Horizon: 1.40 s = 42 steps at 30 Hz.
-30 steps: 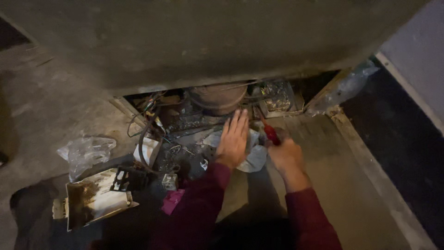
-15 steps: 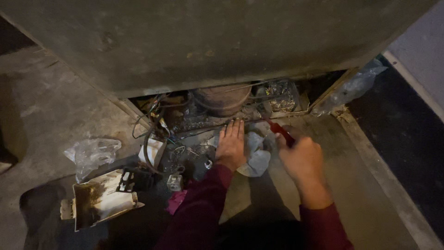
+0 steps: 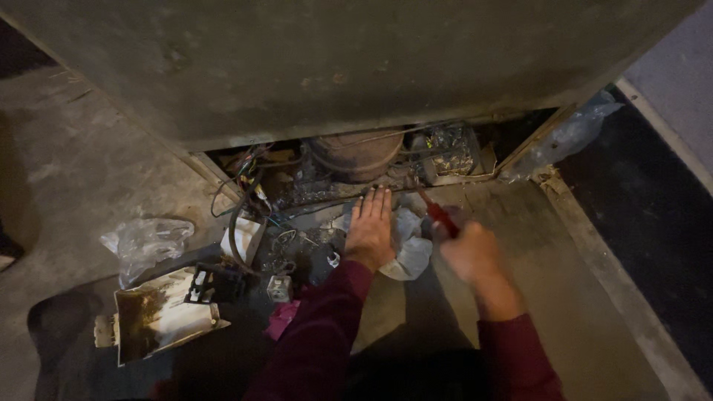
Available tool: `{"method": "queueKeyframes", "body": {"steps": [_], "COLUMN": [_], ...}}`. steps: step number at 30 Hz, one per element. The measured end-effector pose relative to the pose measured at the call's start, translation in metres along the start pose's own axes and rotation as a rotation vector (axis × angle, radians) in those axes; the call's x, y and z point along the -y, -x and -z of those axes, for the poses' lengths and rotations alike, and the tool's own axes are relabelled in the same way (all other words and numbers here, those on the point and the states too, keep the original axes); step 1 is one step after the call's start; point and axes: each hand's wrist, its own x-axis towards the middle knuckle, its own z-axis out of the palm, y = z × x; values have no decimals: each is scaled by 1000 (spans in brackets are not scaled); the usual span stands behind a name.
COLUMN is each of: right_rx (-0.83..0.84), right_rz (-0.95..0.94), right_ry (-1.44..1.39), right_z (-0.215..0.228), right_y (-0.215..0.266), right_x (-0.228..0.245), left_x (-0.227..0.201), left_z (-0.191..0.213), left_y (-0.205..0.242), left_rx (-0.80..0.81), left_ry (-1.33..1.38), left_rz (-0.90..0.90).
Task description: The person sits on the floor and uses a screwdriver and wrench to work on the internal components of an appliance. They remove a small electrical part, wipe the interior with a cloth, and then reinsert the part.
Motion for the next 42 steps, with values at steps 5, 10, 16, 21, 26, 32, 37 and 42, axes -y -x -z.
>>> {"method": "queueKeyframes", "body": {"steps": [5, 10, 16, 21, 26, 32, 37, 42], "right_rx": [118, 69, 15, 42, -72, 57, 42, 78], "right_rz": [24, -53, -75, -52, -34, -235, -203, -250], "right_ry": [97, 56, -16, -19, -100, -186, -39, -94], "right_z": [-19, -10, 7, 18, -4, -17, -42, -52], "right_y": [-10, -14, 0, 35, 46, 17, -7, -13], "right_x": [-4, -15, -11, -29, -38, -46, -56, -58], "left_x": [3, 7, 2, -35, -83, -87, -85, -93], "left_z": [-11, -21, -13, 0, 7, 5, -9, -11], "left_y": [-3, -3, -4, -22, -52, -102, -135, -148], "left_rx": [-61, -103, -109, -117, -308, -211, -216, -307], "left_ry": [35, 4, 76, 217, 349, 84, -45, -22], "left_rz": [-16, -34, -47, 38, -174, -195, -193, -159]}}
